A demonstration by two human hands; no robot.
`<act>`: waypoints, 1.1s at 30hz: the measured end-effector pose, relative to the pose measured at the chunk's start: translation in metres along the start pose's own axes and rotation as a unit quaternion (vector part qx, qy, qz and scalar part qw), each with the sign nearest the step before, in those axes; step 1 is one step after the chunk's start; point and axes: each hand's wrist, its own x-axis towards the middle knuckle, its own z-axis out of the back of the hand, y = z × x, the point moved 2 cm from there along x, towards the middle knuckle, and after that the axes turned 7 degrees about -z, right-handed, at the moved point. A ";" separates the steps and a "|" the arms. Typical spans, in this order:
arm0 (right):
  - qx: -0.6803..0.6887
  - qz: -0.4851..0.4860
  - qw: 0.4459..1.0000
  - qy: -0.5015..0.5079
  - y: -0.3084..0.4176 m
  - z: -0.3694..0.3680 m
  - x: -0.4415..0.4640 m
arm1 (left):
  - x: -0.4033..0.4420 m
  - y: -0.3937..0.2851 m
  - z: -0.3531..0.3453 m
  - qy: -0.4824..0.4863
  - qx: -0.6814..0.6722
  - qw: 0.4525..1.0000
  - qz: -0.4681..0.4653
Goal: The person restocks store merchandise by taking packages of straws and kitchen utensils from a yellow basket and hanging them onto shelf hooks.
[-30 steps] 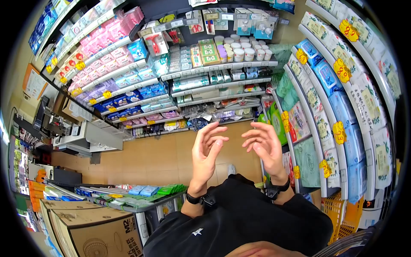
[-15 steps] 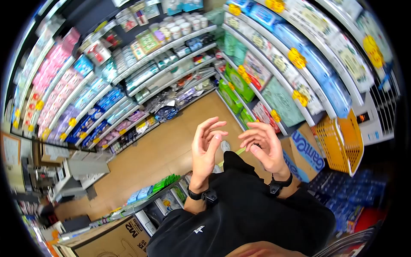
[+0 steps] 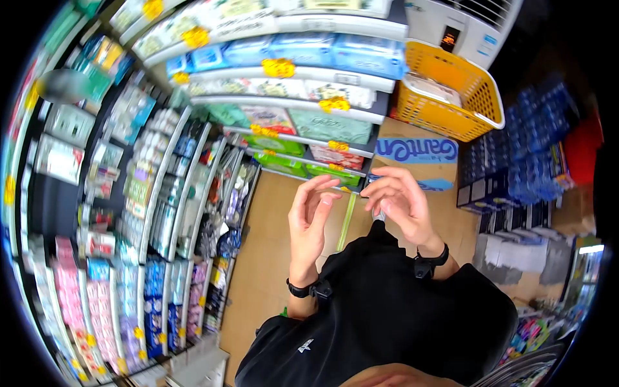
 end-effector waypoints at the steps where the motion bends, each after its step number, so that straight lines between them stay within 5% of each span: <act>1: 0.007 0.007 1.000 -0.020 0.002 0.013 -0.004 | 0.009 0.005 -0.013 0.030 -0.003 1.000 0.007; 7: 0.024 0.048 0.992 -0.113 0.012 0.093 -0.018 | 0.070 0.042 -0.097 0.191 0.004 0.982 0.008; 20: 0.013 0.058 0.967 -0.249 0.018 0.264 -0.014 | 0.270 0.130 -0.316 0.365 0.130 0.922 -0.024; 30: 0.028 0.039 0.958 -0.283 0.010 0.335 -0.008 | 0.417 0.264 -0.422 0.406 0.383 0.829 0.033; 33: 0.038 0.039 0.961 -0.272 0.003 0.349 -0.010 | 0.432 0.297 -0.437 0.472 0.470 0.746 -0.001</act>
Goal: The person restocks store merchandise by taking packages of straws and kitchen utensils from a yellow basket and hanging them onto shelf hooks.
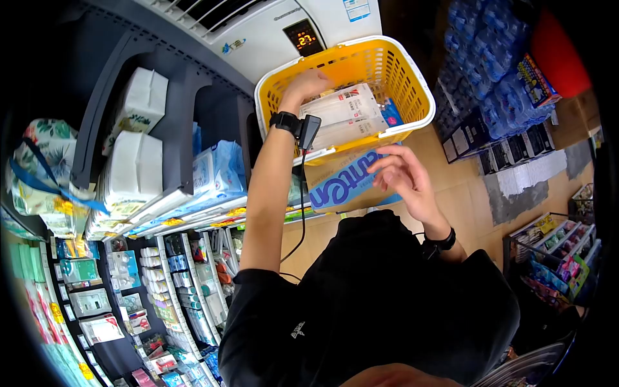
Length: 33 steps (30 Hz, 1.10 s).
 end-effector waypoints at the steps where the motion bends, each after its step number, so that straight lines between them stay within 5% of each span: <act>1: 0.001 -0.003 1.000 -0.004 -0.001 0.004 0.000 | 0.005 0.000 -0.004 0.047 0.051 0.997 -0.015; 5: -0.010 0.022 0.999 -0.035 -0.004 0.028 0.003 | 0.041 0.037 -0.032 0.149 0.072 0.986 -0.019; 14: -0.009 -0.003 0.996 -0.083 0.001 0.052 0.007 | 0.052 0.090 -0.071 0.177 0.073 0.981 0.010; 33: -0.045 -0.046 0.995 -0.073 -0.001 0.055 0.012 | 0.040 0.065 -0.060 0.190 0.169 0.966 0.039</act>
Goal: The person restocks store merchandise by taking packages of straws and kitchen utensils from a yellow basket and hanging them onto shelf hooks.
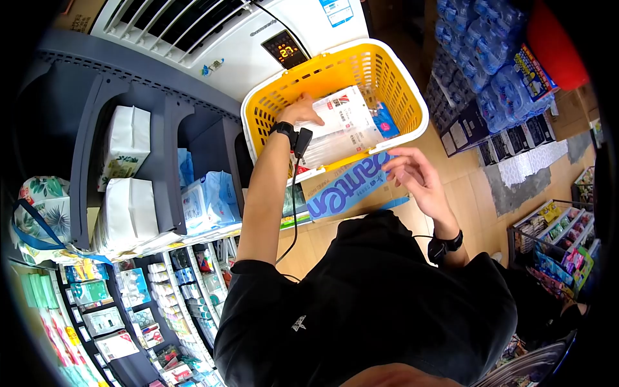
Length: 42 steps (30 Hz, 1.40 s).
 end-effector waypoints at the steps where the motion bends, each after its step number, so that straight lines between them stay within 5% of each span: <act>1: -0.007 -0.005 1.000 0.001 -0.001 -0.001 0.000 | 0.002 0.004 -0.001 0.000 -0.001 1.000 0.001; 13: -0.050 0.002 0.998 0.036 -0.005 -0.015 -0.004 | -0.040 -0.014 0.037 -0.010 -0.084 0.992 -0.089; 20: -0.057 0.000 0.997 0.051 0.001 -0.026 -0.010 | -0.087 -0.040 0.068 -0.182 -0.109 0.973 -0.093; 28: -0.036 0.031 0.997 0.059 0.014 -0.043 -0.015 | -0.188 -0.090 0.095 -0.306 -0.321 0.877 -0.187; 30: -0.011 0.031 0.998 0.050 0.017 -0.046 -0.017 | -0.207 -0.094 0.087 -0.323 -0.435 0.811 -0.219; 36: -0.045 0.164 0.983 -0.065 0.030 -0.063 -0.024 | -0.293 -0.110 0.050 -0.356 -0.496 0.758 -0.227; 42: 0.018 0.109 0.991 0.072 0.026 -0.107 -0.054 | -0.374 -0.125 -0.015 -0.411 -0.553 0.694 -0.210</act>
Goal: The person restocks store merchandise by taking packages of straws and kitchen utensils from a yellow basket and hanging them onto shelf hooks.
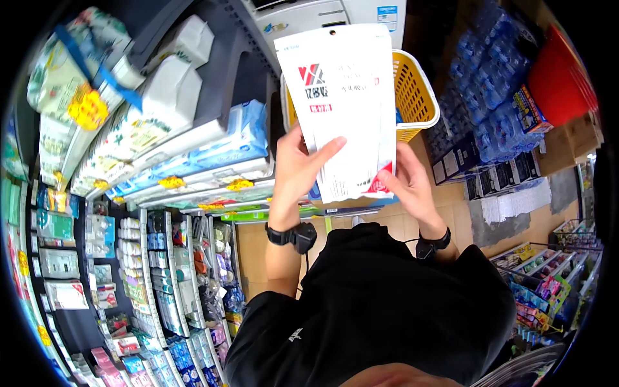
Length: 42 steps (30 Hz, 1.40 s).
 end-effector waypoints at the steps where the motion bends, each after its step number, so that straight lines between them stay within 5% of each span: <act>1: -0.016 -0.021 0.999 0.020 0.000 -0.010 -0.005 | -0.016 -0.004 0.005 -0.016 -0.005 1.000 0.021; 10: -0.065 -0.179 0.967 0.169 -0.016 -0.108 -0.048 | -0.150 -0.038 0.066 -0.148 -0.052 0.987 0.037; 24: -0.024 -0.220 0.876 0.430 -0.063 -0.311 -0.150 | -0.432 -0.117 0.145 -0.445 0.079 0.891 0.049; 36: -0.103 -0.242 0.725 0.637 -0.093 -0.417 -0.191 | -0.533 -0.151 0.175 -0.654 0.115 0.746 -0.052; 42: -0.071 -0.261 0.712 0.648 -0.119 -0.480 -0.183 | -0.548 -0.158 0.223 -0.689 0.137 0.710 -0.049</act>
